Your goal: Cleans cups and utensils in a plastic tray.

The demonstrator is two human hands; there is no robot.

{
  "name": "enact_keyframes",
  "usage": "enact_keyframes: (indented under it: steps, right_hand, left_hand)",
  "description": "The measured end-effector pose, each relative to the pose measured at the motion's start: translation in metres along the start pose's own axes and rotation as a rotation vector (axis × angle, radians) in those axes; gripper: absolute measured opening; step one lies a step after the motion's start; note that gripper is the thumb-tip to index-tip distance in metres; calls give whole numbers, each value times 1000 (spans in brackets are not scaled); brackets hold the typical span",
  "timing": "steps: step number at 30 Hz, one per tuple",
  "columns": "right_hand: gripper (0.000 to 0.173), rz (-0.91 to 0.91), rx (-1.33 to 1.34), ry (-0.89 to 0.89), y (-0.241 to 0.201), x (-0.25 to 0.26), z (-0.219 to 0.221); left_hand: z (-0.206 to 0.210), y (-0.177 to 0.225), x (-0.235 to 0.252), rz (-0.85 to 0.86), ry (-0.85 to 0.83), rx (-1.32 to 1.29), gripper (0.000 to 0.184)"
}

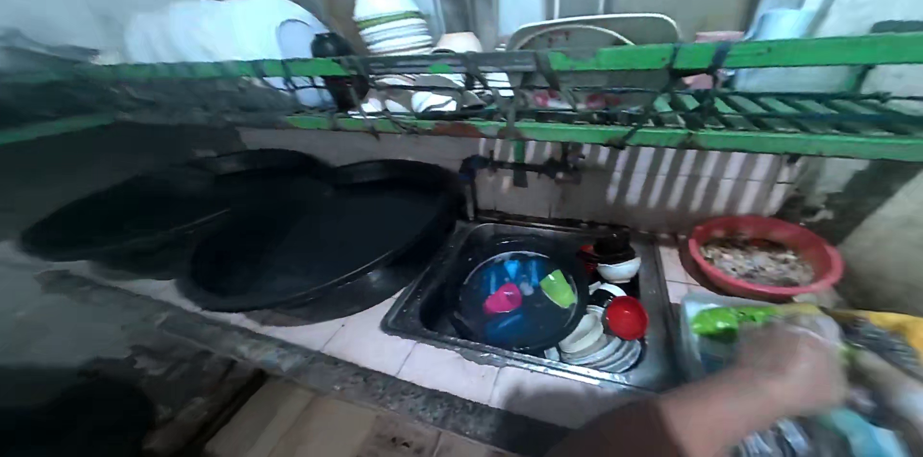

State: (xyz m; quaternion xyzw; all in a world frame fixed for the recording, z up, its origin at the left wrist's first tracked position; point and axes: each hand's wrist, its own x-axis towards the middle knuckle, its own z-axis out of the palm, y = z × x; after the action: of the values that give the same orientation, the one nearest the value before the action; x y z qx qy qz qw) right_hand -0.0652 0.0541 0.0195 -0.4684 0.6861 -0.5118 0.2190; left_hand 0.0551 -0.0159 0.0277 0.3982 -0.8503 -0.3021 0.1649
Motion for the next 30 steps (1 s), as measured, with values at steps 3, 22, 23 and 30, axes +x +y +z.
enact_keyframes:
  steps: [3,22,23,30]
  right_hand:
    - [65,72,0,156,-4,0,9]
    - [34,281,-968,-791,19,-42,-95]
    - [35,281,-1041,-823,24,-46,-89]
    - [47,217,-1148,-892,56,-62,-51]
  left_hand:
    - [-1,1,-4,37,-6,62,65]
    - [-123,-241,-69,-441,210,440,59]
    - [-124,-234,-72,-421,202,452,59]
    - [-61,-74,-116,253,25,295,28]
